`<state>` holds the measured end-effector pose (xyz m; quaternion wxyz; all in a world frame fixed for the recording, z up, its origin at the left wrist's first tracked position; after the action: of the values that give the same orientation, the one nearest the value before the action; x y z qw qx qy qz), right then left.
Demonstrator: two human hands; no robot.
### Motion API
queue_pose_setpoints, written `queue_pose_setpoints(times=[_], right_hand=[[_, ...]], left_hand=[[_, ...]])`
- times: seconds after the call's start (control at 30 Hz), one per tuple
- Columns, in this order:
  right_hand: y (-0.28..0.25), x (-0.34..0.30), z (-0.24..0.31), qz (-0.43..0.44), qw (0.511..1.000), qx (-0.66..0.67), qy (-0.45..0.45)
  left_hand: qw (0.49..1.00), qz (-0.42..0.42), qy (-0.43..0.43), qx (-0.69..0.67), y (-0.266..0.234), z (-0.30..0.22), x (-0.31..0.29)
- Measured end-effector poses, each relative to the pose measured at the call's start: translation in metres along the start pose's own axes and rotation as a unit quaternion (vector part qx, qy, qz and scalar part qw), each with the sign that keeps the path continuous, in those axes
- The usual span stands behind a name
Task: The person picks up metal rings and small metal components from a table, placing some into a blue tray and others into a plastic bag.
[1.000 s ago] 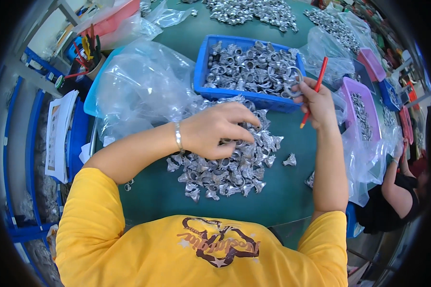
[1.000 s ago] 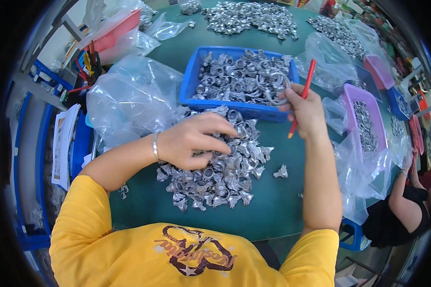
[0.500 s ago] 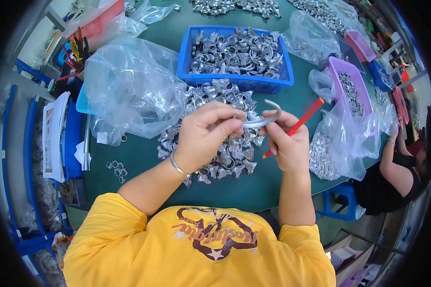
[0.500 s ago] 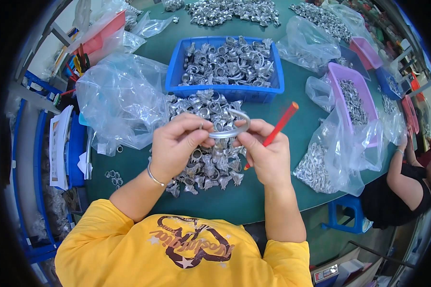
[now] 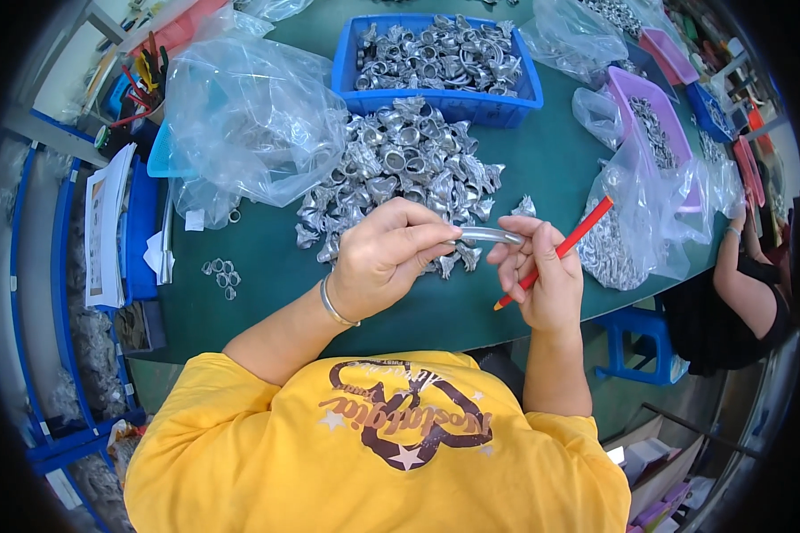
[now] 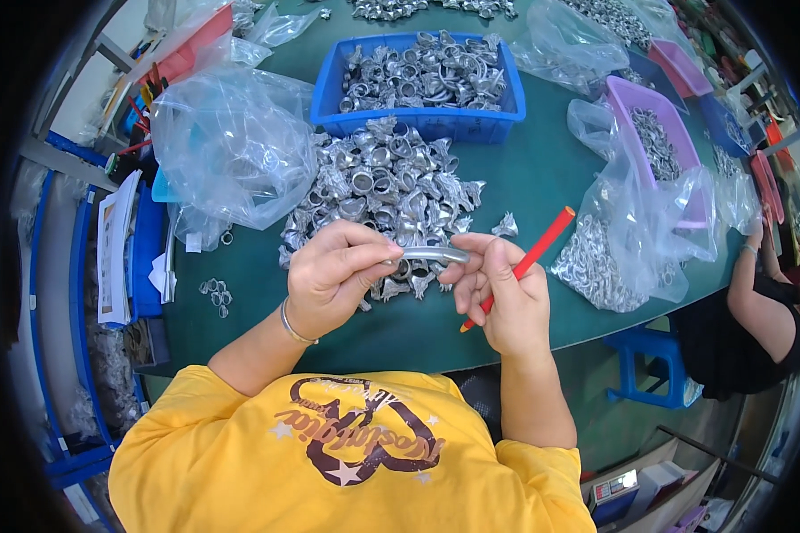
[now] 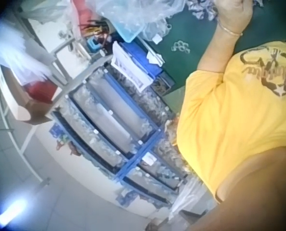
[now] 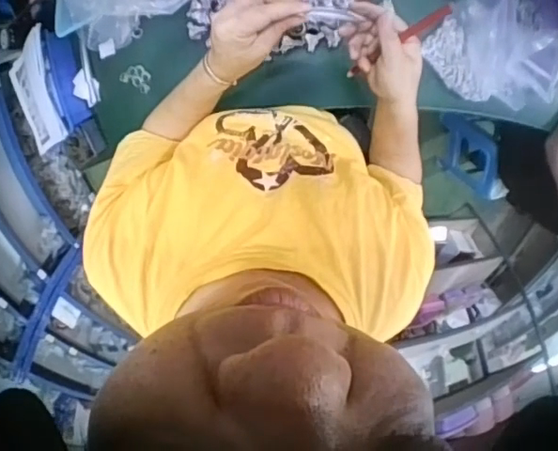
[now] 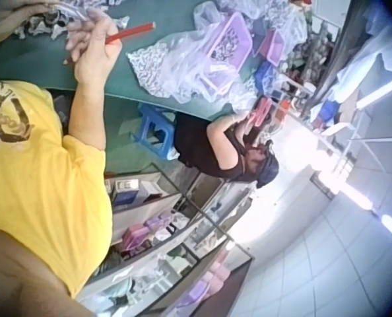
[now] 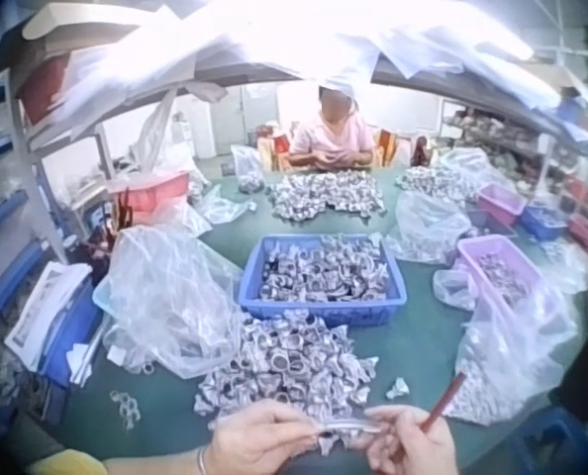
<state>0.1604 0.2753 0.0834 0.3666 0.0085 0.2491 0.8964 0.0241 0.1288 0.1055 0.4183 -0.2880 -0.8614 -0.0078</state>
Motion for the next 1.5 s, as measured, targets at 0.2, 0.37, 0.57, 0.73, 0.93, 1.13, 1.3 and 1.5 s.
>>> queue_pose_setpoints(times=[0.2, 0.37, 0.57, 0.73, 0.93, 1.13, 1.3, 1.5], right_hand=[[-0.003, -0.006, -0.002, 0.012, 0.999, -0.038, -0.005], [-0.003, -0.009, 0.002, -0.003, 1.000, -0.028, 0.008], [-0.007, -0.012, -0.008, 0.006, 0.992, -0.110, -0.057], [-0.012, -0.013, -0.011, 0.015, 0.982, -0.157, -0.104], [-0.007, -0.015, -0.007, 0.007, 0.985, -0.133, -0.110], [-0.002, -0.019, -0.011, 0.032, 0.963, -0.173, -0.205], [0.002, -0.019, -0.013, 0.023, 0.965, -0.190, -0.182], [-0.003, -0.016, -0.011, 0.029, 0.935, -0.241, -0.257]], left_hand=[[1.000, 0.018, 0.008, 0.001, -0.001, -0.002, -0.006], [0.997, 0.053, -0.010, -0.051, -0.003, -0.003, -0.004], [0.966, 0.056, -0.207, -0.146, -0.008, 0.011, -0.025], [0.971, 0.058, -0.190, -0.132, -0.009, 0.016, -0.025], [0.976, 0.044, -0.173, -0.122, -0.008, 0.019, -0.028], [0.982, 0.124, -0.133, -0.044, -0.002, 0.013, -0.018], [0.989, 0.108, -0.092, -0.039, -0.001, 0.019, -0.025], [0.986, 0.076, -0.133, -0.070, -0.005, 0.025, -0.026]])
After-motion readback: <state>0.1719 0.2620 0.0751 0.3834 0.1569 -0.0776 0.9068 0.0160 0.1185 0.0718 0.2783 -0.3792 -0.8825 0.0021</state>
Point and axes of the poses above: each hand's wrist, its own x-axis towards the middle knuckle, its own y-axis out of the palm, z = x × y, the point moved 2 cm from there along x, towards the middle knuckle, and after that the axes turned 13 degrees about -z, right-handed, at the moved point
